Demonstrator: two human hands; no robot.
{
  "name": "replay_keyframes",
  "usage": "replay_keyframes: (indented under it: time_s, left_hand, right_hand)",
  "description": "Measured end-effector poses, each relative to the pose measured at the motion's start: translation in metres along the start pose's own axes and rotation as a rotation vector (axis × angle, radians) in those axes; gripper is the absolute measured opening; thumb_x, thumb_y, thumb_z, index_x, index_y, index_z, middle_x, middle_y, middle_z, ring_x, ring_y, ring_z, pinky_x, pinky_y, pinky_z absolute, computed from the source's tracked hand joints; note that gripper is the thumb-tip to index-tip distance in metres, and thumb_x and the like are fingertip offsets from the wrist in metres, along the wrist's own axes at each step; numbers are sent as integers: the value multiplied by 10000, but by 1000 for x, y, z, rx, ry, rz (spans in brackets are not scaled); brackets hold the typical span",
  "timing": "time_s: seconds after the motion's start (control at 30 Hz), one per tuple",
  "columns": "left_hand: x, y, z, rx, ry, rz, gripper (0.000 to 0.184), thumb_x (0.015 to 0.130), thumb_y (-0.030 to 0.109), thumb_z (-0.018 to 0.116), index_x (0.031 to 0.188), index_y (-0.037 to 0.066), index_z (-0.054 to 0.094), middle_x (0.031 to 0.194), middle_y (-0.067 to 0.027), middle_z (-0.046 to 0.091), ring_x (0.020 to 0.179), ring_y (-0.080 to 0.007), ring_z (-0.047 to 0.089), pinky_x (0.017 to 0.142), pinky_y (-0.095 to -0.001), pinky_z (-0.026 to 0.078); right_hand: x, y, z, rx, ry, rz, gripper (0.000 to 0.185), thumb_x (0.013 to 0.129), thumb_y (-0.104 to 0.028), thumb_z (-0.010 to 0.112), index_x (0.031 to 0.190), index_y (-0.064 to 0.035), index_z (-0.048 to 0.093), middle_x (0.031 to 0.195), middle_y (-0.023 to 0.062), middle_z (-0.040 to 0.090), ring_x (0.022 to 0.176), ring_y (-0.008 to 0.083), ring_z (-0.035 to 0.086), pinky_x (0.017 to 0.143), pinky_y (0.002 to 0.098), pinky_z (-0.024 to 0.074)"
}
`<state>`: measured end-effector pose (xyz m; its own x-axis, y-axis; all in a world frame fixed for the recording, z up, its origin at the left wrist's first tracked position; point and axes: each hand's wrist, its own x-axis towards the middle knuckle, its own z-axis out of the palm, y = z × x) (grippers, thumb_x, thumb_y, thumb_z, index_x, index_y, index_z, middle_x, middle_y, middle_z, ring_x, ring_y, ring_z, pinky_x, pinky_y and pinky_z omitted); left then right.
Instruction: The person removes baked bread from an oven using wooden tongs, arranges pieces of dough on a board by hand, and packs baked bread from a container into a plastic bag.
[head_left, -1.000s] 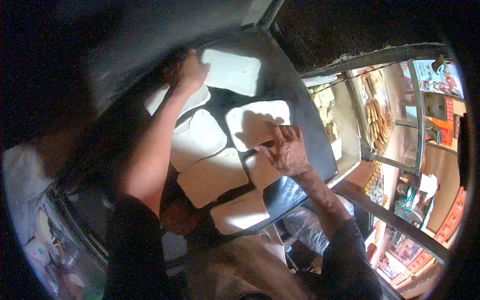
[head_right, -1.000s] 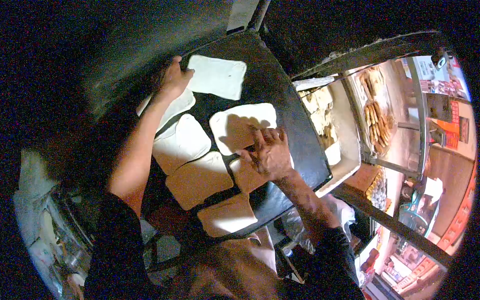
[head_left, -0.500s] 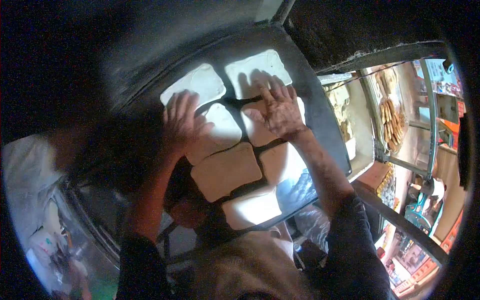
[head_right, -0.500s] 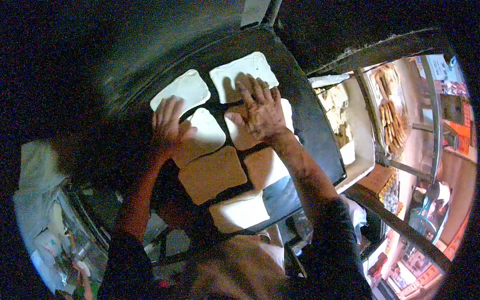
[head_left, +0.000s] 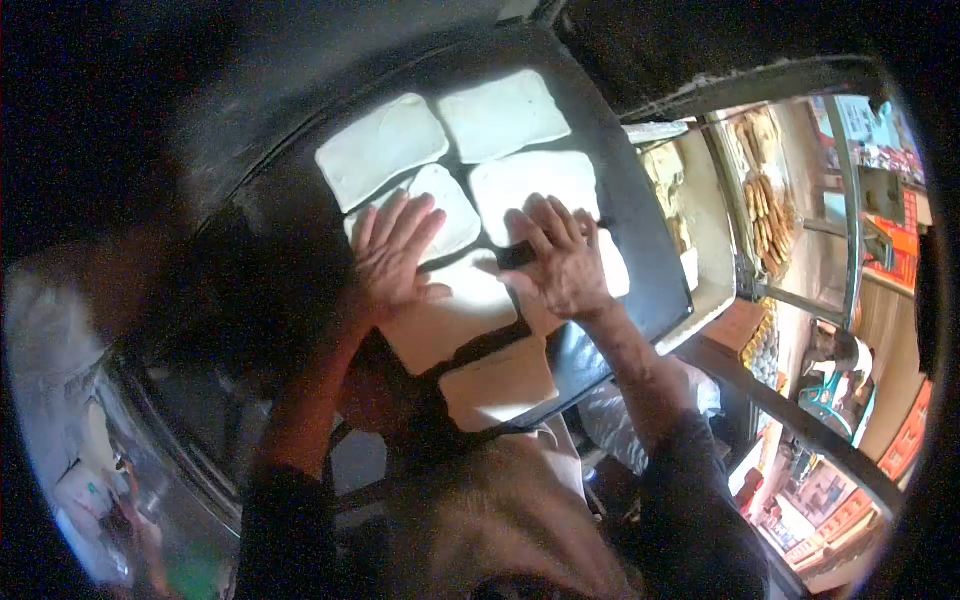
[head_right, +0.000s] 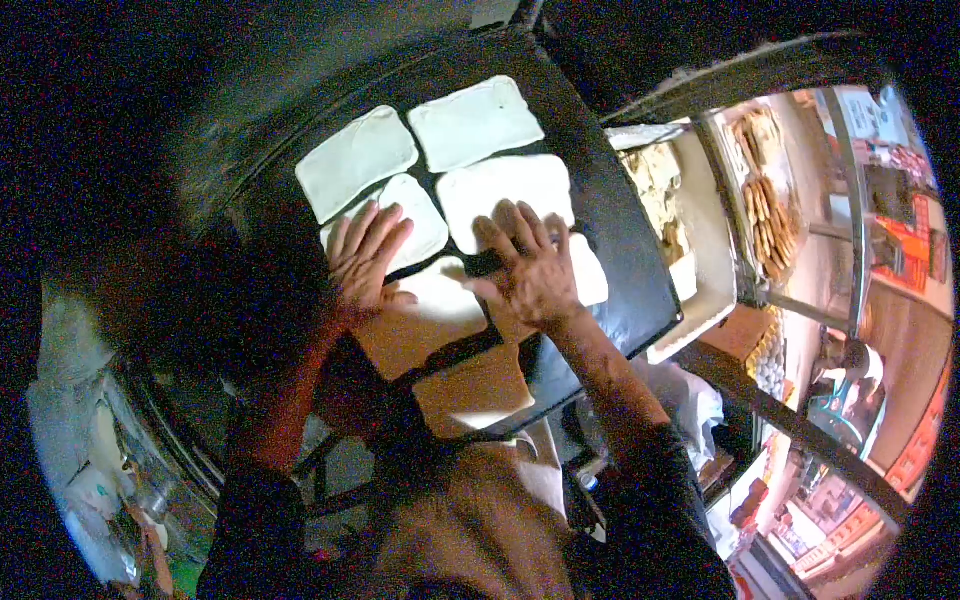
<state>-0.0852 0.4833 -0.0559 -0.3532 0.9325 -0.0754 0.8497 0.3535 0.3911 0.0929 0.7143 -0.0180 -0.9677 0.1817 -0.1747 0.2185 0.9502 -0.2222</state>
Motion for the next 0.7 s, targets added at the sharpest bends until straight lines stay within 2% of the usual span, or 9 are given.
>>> replay_keyframes:
  time_s: [0.03,0.07,0.2,0.3,0.37,0.57,0.6,0.63,0.7]
  left_hand:
    - [4,-2,-2,-11,-20,17,958,783,697,622,1513,131,368,1607,-100,271,1507,-334,168,1206,-558,113]
    - [-1,-3,-7,-15,-38,31,950,774,616,706,1515,131,362,1602,-105,274,1509,-338,155,1208,-548,119]
    - [-25,19,-19,-65,32,38,932,773,488,770,1519,126,345,1590,-120,274,1501,-359,161,1192,-589,133]
    - [-64,57,-14,-55,-2,-135,887,811,380,752,1529,91,318,1593,-161,249,1476,-407,209,1142,-655,175]
    - [-66,68,-1,11,25,-193,911,784,358,764,1529,93,312,1589,-165,257,1484,-394,195,1149,-653,168]
    - [-71,110,9,40,142,-135,754,809,263,725,1474,106,404,1556,-146,319,1486,-379,204,1149,-654,183]
    - [-86,120,17,-14,121,-25,743,806,256,730,1467,116,421,1550,-133,336,1484,-379,210,1149,-661,171]
    - [-103,133,30,-48,10,40,723,802,306,738,1447,136,458,1544,-121,354,1480,-365,225,1149,-657,168]
    - [-134,164,50,-69,20,240,724,798,430,720,1431,162,493,1538,-73,381,1468,-319,263,1147,-637,188]
  right_hand:
    - [3,1,4,-54,108,-41,845,867,-720,516,1490,-163,392,1511,202,368,1407,373,344,1111,590,262]
    - [0,-4,3,-47,95,-15,858,866,-716,523,1489,-141,393,1496,205,384,1400,384,349,1119,593,253]
    - [-48,-11,-14,41,86,79,857,879,-711,507,1492,-124,395,1487,208,406,1389,397,369,1130,613,243]
    - [-111,-21,-6,20,101,135,843,892,-706,489,1484,-112,407,1470,189,432,1383,382,389,1128,637,233]
    - [-127,-29,-1,-20,28,115,829,918,-724,430,1471,-108,412,1491,155,417,1412,354,361,1137,656,205]
    - [-116,-42,1,89,119,207,782,893,-649,544,1441,-99,452,1471,168,440,1394,360,373,1128,602,257]
    - [-123,-46,-2,111,124,179,773,897,-639,546,1436,-91,457,1450,180,456,1377,364,394,1125,591,269]
    - [-136,-53,-4,126,175,159,734,913,-605,543,1417,-76,476,1411,194,479,1328,369,438,1108,577,294]
    - [-159,-54,9,108,196,193,709,920,-580,549,1408,-72,483,1400,199,483,1303,369,453,1093,573,307]
